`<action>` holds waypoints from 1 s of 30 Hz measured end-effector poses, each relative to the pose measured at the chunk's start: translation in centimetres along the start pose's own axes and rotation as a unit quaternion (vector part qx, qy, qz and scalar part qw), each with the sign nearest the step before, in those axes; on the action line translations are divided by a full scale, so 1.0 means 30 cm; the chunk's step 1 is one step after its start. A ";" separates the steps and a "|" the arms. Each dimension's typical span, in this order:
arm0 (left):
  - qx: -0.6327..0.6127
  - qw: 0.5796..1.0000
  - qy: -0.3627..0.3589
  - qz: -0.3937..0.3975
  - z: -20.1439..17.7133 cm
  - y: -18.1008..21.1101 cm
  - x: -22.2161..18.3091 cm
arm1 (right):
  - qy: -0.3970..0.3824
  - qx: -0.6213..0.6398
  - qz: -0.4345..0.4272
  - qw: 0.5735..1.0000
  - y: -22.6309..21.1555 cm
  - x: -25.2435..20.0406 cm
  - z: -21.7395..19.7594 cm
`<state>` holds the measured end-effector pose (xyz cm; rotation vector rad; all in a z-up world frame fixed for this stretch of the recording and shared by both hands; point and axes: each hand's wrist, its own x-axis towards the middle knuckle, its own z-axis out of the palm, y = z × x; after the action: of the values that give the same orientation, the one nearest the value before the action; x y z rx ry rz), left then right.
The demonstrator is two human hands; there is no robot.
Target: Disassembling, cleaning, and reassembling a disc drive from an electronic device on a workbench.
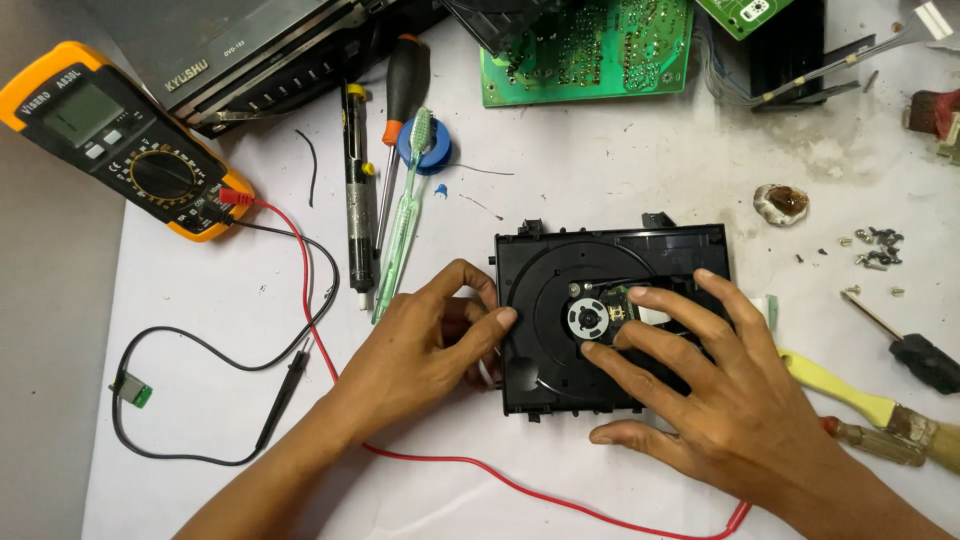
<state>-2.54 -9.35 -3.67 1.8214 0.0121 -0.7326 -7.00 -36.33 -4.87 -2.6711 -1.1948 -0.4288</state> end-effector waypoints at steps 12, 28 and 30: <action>-0.060 0.998 -0.024 0.002 0.000 -0.028 -0.001 | 0.009 -0.022 -0.007 1.000 -0.010 0.000 -0.004; 0.044 0.991 0.039 0.118 -0.028 -0.073 0.015 | 0.020 -0.018 -0.013 1.000 0.004 -0.011 0.004; 0.217 0.918 0.076 0.324 -0.047 -0.146 0.041 | 0.019 0.009 -0.003 1.000 -0.001 -0.010 0.001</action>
<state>-2.43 -6.89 -7.72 2.1182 -0.6719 -0.1173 -7.20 -36.52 -5.01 -2.6334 -1.1915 -0.4648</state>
